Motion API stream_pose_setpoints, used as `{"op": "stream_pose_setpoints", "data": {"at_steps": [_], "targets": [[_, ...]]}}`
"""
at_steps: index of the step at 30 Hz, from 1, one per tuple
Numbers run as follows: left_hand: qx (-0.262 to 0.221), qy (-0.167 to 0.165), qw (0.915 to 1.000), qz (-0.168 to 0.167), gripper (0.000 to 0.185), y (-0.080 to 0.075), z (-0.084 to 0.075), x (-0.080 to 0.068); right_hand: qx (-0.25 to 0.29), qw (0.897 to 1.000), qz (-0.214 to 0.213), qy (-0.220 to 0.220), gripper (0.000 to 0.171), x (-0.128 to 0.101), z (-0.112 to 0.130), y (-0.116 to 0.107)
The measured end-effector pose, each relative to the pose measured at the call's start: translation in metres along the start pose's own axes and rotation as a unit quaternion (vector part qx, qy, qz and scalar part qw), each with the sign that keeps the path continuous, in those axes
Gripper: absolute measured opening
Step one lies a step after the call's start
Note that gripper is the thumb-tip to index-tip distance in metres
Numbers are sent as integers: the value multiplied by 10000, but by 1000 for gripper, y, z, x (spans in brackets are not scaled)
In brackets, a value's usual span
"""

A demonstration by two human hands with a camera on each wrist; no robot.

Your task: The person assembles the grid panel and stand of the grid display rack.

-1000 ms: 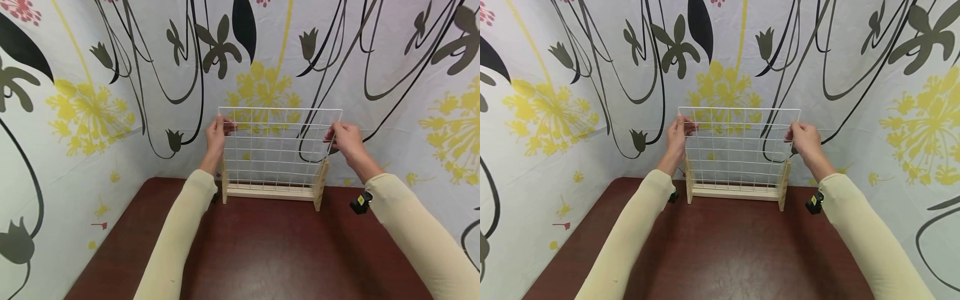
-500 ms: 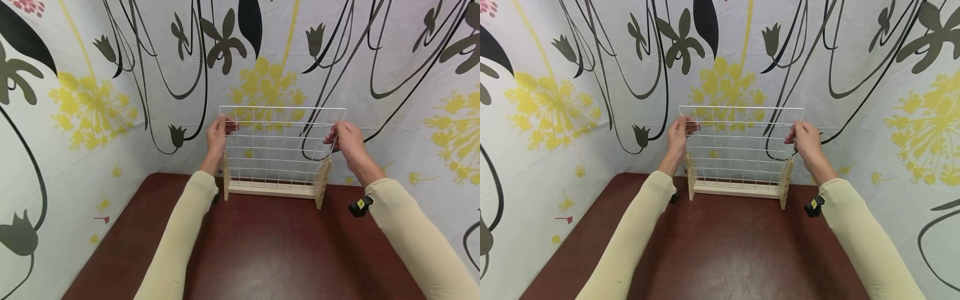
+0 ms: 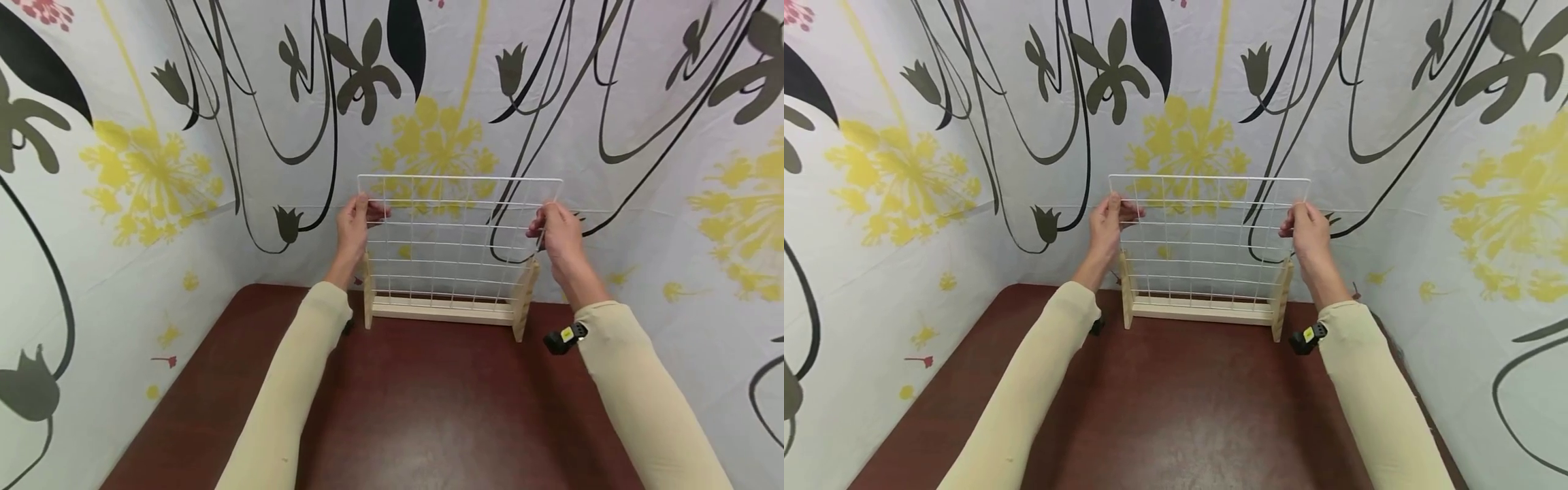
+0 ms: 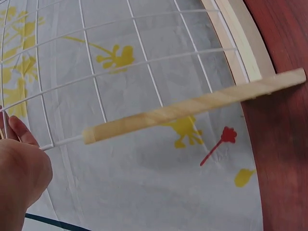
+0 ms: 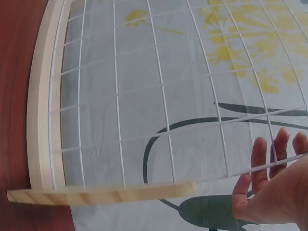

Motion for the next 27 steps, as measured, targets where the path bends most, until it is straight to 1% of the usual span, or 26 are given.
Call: {"op": "stream_pose_setpoints", "data": {"at_steps": [3, 7, 10, 13, 16, 20, 25, 27], "targets": [[-105, -38, 9999, -23, 39, -5, 0, 2, -72, 9999, 88, -17, 35, 1, -2, 4], [-51, -34, 9999, 111, 41, -8, 1, 1, -145, 9998, 126, 33, 36, 0, -6, 3], [75, -25, 9999, 133, 44, -7, 2, -2, -122, 9999, 71, 87, 37, -1, -9, 0], [288, 63, 9996, 27, 47, -5, 2, -4, -54, 10000, 22, 48, 37, -2, -9, -2], [600, 259, 9978, -87, 49, -1, -1, -6, 61, 9999, -16, -96, 36, -2, -6, -2], [1060, 470, 9930, -222, 47, 2, -7, -6, 156, 9994, 64, -313, 35, -6, 4, 0], [1615, 483, 9854, -247, 46, 3, -11, -7, 98, 9987, 324, -393, 33, -13, 13, -1], [1963, 481, 9792, -160, 45, 1, -12, -8, -140, 9981, 344, -485, 33, -12, 11, -4]]}}
Point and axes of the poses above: each hand's wrist, its own x-axis towards the middle knuckle, its own y-axis out of the palm, z = x × y, the point moved 5 cm from there along x, towards the middle knuckle, and after that the axes turned 9 degrees about -z, right-handed, at the moved point
